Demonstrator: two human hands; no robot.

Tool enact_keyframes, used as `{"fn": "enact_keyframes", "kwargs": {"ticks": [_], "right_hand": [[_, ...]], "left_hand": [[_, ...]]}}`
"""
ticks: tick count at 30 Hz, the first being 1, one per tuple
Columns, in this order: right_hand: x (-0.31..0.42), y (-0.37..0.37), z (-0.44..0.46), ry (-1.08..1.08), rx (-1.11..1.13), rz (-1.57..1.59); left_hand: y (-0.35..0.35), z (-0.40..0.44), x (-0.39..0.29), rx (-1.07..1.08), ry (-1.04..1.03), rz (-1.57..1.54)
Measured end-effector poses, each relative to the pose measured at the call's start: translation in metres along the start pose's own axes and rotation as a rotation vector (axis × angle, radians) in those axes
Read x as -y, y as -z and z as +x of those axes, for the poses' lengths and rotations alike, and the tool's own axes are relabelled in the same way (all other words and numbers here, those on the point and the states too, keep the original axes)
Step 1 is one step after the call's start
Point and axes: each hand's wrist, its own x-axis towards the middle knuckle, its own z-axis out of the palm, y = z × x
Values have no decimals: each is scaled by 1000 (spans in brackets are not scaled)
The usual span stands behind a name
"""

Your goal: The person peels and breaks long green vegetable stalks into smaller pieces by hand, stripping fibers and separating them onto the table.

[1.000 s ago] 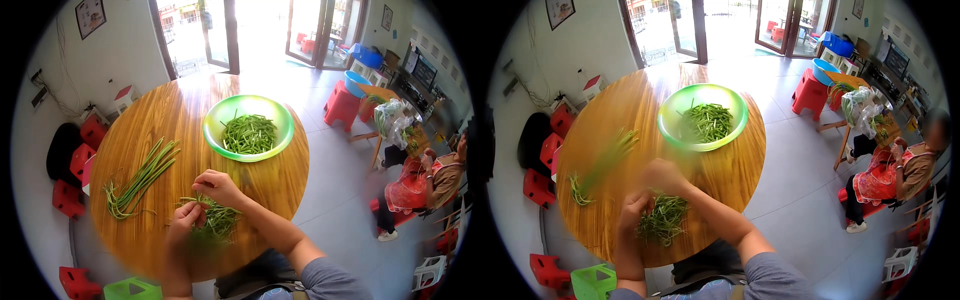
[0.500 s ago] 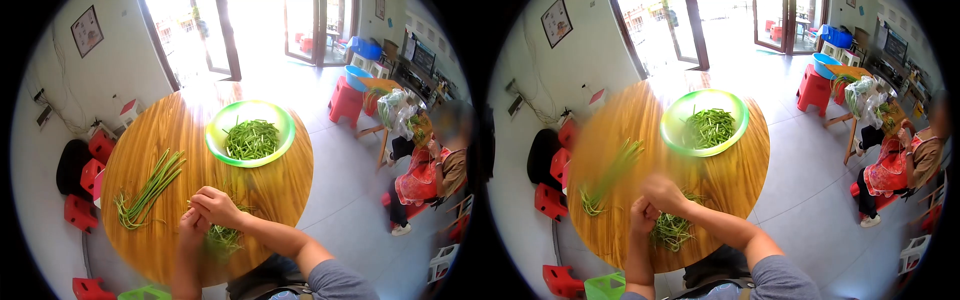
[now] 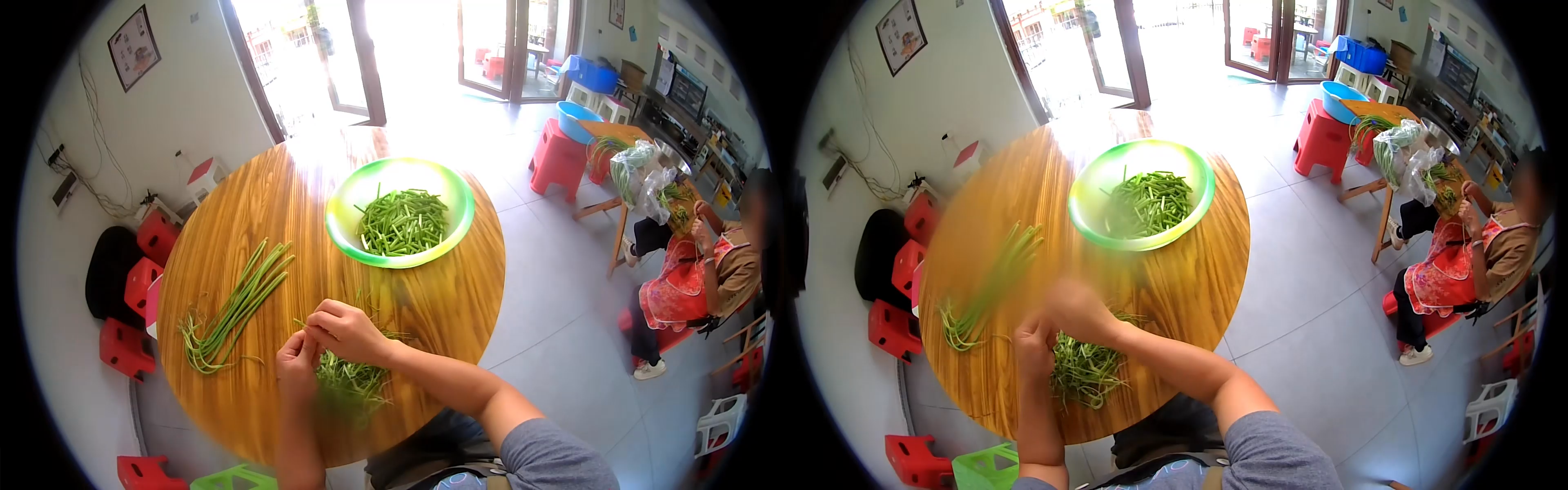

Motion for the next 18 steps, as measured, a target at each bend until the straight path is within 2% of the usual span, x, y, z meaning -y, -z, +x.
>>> {"fn": "enact_keyframes", "kwargs": {"ticks": [3, 5, 9, 11, 13, 14, 17, 18], "right_hand": [[7, 0, 3, 27, -17, 25], [10, 3, 5, -38, -6, 96], [6, 6, 5, -122, 14, 141], [5, 9, 2, -196, 288, 299], [9, 11, 1, -260, 616, 529], [18, 16, 5, -229, 711, 520], [19, 10, -1, -234, 712, 508], [23, 14, 5, -493, 790, 427]], "left_hand": [[10, 1, 10, 84, 33, -306], [12, 1, 8, 130, 38, -553], [45, 19, 22, -157, 125, -827], [57, 26, 20, -392, 214, -897], [64, 26, 21, -306, 160, -893], [58, 21, 11, -237, 135, -902], [43, 13, -3, -146, 135, -867], [41, 13, -4, -134, 147, -846]]}}
